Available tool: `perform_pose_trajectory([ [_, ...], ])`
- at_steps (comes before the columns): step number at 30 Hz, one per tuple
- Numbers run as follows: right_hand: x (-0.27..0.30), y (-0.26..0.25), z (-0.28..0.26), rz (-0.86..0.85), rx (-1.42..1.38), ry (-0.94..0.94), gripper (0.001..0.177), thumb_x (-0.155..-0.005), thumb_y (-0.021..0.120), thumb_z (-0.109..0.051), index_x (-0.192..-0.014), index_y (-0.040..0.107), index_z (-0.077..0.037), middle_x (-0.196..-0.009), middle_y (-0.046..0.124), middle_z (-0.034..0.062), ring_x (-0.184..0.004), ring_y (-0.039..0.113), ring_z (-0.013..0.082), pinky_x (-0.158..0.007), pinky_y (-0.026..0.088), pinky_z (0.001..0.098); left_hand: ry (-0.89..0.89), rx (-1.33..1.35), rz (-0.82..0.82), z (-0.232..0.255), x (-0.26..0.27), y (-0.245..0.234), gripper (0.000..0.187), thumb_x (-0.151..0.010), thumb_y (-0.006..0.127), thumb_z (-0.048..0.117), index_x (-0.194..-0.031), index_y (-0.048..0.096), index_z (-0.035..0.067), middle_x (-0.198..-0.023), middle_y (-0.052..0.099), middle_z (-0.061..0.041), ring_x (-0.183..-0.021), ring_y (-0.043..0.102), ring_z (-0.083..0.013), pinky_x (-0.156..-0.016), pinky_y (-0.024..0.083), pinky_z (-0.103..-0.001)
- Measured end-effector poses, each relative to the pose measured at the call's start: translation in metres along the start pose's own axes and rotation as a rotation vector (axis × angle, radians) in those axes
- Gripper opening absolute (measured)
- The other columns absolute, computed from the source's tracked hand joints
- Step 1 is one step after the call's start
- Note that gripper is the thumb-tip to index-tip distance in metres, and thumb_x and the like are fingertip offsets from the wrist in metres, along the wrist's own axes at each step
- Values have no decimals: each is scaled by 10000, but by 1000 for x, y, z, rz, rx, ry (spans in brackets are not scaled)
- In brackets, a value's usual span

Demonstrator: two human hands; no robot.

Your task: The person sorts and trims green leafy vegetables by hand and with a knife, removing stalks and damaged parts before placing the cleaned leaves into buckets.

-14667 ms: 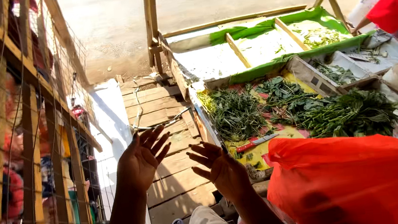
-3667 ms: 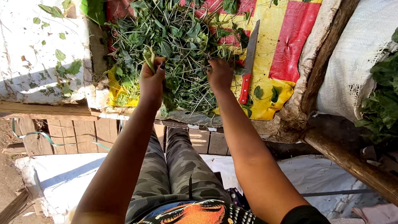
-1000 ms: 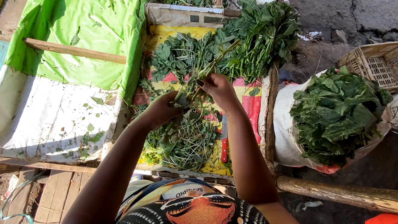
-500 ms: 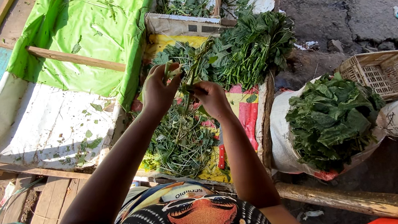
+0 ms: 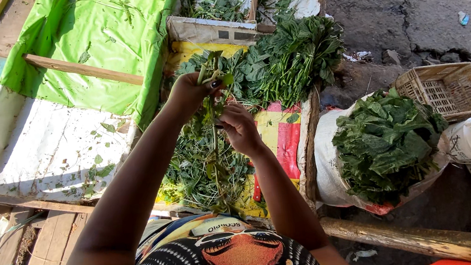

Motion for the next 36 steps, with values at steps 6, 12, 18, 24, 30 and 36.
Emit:
perform_pose_trajectory([
  [6,37,46,61,250,-809,376,118,-980,624,23,-983,668,-87,-844,586,-23,-773,499,103,-731,421,278,-45,79,-10,-10,0,-6,142,-994,705,146,-1069,772,45,-885,771,-37,-707,596,-89,-640,450,-271],
  [12,30,39,83,429,-503,574,149,-1019,594,-61,-919,685,-122,-845,678,-2,-686,547,81,-592,457,249,58,60,-54,-22,0,-1,131,-999,687,113,-1068,765,34,-901,776,-42,-804,691,-91,-748,548,-277],
  [18,19,-9,105,419,-604,636,62,-1054,643,-162,-1034,631,-105,-835,575,-29,-671,444,69,-564,377,214,-6,17,-10,-12,6,-16,203,-996,627,106,-1179,708,70,-946,796,-27,-852,716,-67,-759,541,-245],
  [24,-4,15,57,110,-700,608,182,-1006,693,-197,-1153,643,-101,-925,632,-31,-768,534,35,-660,448,200,12,92,-23,-11,8,-3,156,-990,708,106,-1142,736,78,-957,762,-19,-732,592,-71,-670,479,-257],
  [30,-24,21,23,211,-238,450,72,-956,686,-115,-1009,673,-69,-884,631,-22,-759,607,66,-661,496,232,-69,15,44,2,6,0,133,-929,725,131,-1058,745,104,-867,739,32,-687,588,-51,-588,446,-256],
  [36,-38,0,-16,270,391,-92,119,-860,715,-13,-857,605,-59,-805,562,54,-773,567,285,-751,413,430,9,61,67,-22,-6,3,95,-949,754,130,-987,741,44,-864,733,8,-758,628,-51,-675,529,-258],
])
Point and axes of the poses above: each hand's wrist, its own x-axis away from the middle knuckle, its own y-axis out of the palm, z = x × y, the point moved 2 cm from there along -x, towards the middle knuckle
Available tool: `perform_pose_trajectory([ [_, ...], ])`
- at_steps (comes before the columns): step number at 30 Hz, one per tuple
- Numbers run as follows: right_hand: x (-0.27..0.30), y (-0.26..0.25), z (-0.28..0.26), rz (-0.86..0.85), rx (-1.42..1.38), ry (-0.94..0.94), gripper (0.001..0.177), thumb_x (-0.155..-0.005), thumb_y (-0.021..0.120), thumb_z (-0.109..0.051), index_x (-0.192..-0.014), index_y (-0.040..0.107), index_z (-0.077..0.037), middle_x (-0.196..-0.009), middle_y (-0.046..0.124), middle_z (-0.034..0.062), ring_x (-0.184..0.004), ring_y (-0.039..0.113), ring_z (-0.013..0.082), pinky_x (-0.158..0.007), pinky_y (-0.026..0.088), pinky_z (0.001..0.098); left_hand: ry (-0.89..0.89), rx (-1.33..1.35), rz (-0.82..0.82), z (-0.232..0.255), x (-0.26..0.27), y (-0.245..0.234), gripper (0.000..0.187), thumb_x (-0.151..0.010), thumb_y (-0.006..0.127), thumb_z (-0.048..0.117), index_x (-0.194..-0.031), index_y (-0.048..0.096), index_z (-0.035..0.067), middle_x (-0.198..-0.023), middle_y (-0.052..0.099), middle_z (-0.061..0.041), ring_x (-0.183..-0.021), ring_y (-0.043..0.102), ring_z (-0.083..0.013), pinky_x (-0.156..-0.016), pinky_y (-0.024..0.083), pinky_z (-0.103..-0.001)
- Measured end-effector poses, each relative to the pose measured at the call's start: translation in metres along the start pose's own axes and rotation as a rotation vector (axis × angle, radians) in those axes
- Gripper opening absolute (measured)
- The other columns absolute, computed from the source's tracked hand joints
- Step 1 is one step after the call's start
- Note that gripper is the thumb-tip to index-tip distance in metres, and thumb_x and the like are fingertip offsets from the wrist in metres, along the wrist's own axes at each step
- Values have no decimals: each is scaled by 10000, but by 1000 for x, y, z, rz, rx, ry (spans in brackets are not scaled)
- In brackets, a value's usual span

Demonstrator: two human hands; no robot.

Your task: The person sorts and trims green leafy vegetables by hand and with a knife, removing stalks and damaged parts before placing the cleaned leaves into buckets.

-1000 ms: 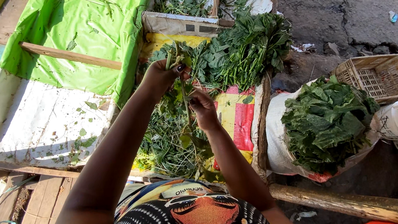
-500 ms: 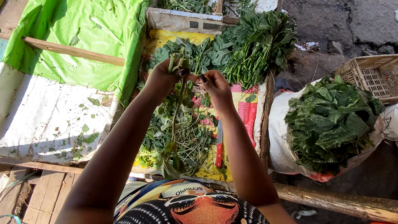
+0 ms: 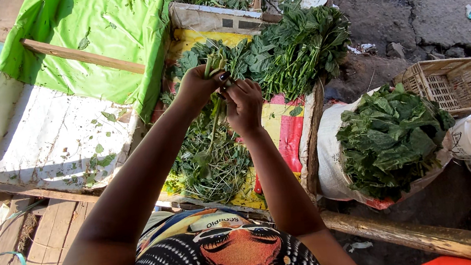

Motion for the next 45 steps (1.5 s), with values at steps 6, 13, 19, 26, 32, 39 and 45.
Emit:
perform_pose_trajectory([
  [6,12,15,8,114,-122,304,168,-886,672,3,-793,550,-64,-742,494,38,-718,510,245,-674,374,396,80,117,62,-5,4,18,94,-927,765,108,-976,721,42,-858,737,6,-764,640,-56,-693,538,-253],
  [13,0,-7,-20,-59,353,75,122,-747,716,-113,-756,595,-126,-766,575,58,-728,578,276,-706,376,453,116,-276,341,6,24,29,130,-858,811,92,-970,748,75,-826,743,-16,-703,621,-53,-634,525,-269],
  [19,21,13,-4,-239,317,507,138,-871,710,-217,-781,623,-160,-787,662,56,-758,640,278,-727,469,425,111,-468,483,9,34,44,201,-821,873,122,-961,744,59,-858,726,-43,-703,619,-80,-643,498,-281],
  [26,52,11,60,-24,-319,700,225,-1004,569,-145,-789,509,-111,-846,599,53,-758,570,193,-644,508,345,86,51,318,-17,-7,15,195,-850,830,63,-1018,732,48,-872,726,-5,-758,631,-50,-685,562,-260],
  [32,77,9,107,-173,-821,886,158,-1049,641,-265,-1020,614,-112,-843,585,-34,-721,505,74,-641,446,232,15,-11,242,-4,-11,1,212,-841,842,120,-1003,744,22,-870,760,-16,-789,681,-75,-729,580,-267],
  [39,103,39,60,-566,-622,803,284,-911,740,-383,-1014,720,-119,-715,592,-60,-615,467,54,-548,367,238,-11,128,231,9,-16,-9,299,-857,867,218,-1050,752,21,-927,779,-54,-816,689,-99,-771,526,-287],
  [45,100,39,67,-366,-485,973,395,-995,792,-373,-871,684,-14,-673,516,-15,-592,385,100,-524,291,287,-206,-157,274,-24,4,-18,348,-845,859,269,-1098,773,47,-936,773,-46,-775,663,-97,-722,529,-284],
])
Point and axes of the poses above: each hand's wrist, its own x-axis away from the middle knuckle, its own y-axis out of the palm, z = x × y, the point moved 2 cm from there along -x, towards the middle knuckle
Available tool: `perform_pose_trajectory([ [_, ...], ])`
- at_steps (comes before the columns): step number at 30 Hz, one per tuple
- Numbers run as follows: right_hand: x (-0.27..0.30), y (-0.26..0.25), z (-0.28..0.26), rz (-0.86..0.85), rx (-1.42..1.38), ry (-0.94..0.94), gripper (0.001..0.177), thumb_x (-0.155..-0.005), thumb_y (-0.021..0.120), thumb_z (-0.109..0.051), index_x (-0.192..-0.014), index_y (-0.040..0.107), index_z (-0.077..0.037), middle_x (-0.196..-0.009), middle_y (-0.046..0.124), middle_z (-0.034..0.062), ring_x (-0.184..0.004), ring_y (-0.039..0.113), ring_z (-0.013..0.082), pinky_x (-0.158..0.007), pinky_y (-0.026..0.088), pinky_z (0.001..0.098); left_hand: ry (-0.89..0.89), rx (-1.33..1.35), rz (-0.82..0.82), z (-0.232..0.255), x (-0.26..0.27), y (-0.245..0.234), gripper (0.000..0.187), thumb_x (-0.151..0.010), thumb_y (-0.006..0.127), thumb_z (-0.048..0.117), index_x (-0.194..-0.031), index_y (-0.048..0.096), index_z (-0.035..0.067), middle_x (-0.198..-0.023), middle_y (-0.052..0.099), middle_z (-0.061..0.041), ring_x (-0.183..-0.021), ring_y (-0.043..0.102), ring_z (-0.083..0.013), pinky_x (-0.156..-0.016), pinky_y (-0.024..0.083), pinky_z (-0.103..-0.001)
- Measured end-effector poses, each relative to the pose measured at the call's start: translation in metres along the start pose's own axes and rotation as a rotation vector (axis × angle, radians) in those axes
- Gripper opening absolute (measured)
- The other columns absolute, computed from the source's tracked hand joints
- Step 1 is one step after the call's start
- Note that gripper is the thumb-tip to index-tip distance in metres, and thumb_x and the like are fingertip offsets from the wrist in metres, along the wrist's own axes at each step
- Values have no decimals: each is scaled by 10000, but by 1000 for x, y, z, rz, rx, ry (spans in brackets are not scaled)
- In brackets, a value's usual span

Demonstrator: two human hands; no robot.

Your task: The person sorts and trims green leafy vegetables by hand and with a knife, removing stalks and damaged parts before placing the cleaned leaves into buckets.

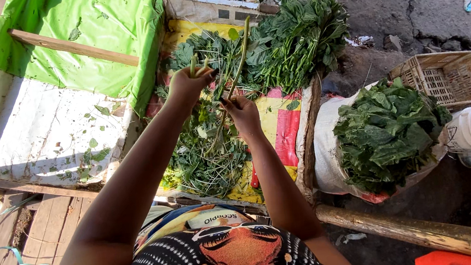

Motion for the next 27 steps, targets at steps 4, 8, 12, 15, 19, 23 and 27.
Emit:
perform_pose_trajectory([
  [4,18,4,-51,28,261,-127,181,-926,720,-254,-987,736,-85,-633,598,-12,-532,490,94,-502,370,282,16,-101,-139,-25,16,24,296,-845,853,223,-1027,750,14,-886,770,-64,-726,700,-115,-670,571,-297],
  [8,27,9,-73,-91,129,-191,102,-1002,601,-119,-1036,674,-57,-727,627,-1,-599,516,89,-532,403,291,8,-252,-25,-12,17,18,154,-863,798,173,-954,788,50,-818,773,-58,-672,689,-109,-633,543,-305],
  [12,24,16,-61,-70,76,-301,80,-1005,565,-37,-1016,644,-31,-839,646,54,-687,569,123,-591,454,300,45,-110,-80,-1,15,7,104,-881,760,131,-899,777,30,-833,798,-41,-715,716,-93,-661,545,-285],
  [15,28,14,-73,123,208,-607,59,-942,589,17,-980,613,-22,-896,642,108,-810,613,252,-695,480,376,26,109,-159,-3,8,14,107,-909,729,119,-910,772,21,-829,795,-58,-742,731,-105,-696,568,-281],
  [19,39,14,-95,316,476,-843,116,-772,592,47,-843,552,-36,-849,576,133,-863,585,356,-793,470,469,63,191,-102,-4,13,25,142,-939,714,150,-916,774,22,-815,786,-62,-741,724,-109,-705,572,-280],
  [23,38,13,-103,372,603,-933,176,-676,615,16,-829,564,-55,-866,555,112,-863,564,328,-812,448,465,42,-10,86,7,27,30,172,-961,715,207,-925,781,52,-778,770,-53,-678,681,-105,-642,529,-294],
  [27,40,16,-96,383,679,-920,189,-631,623,-5,-794,554,-73,-851,534,106,-843,549,316,-806,444,462,20,-207,192,16,41,29,171,-939,717,259,-933,785,103,-762,772,-10,-644,687,-92,-589,508,-309],
])
Point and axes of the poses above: each hand's wrist, its own x-axis away from the middle knuckle, its own y-axis out of the palm, z = x × y, the point moved 2 cm from there along -x, towards the middle knuckle
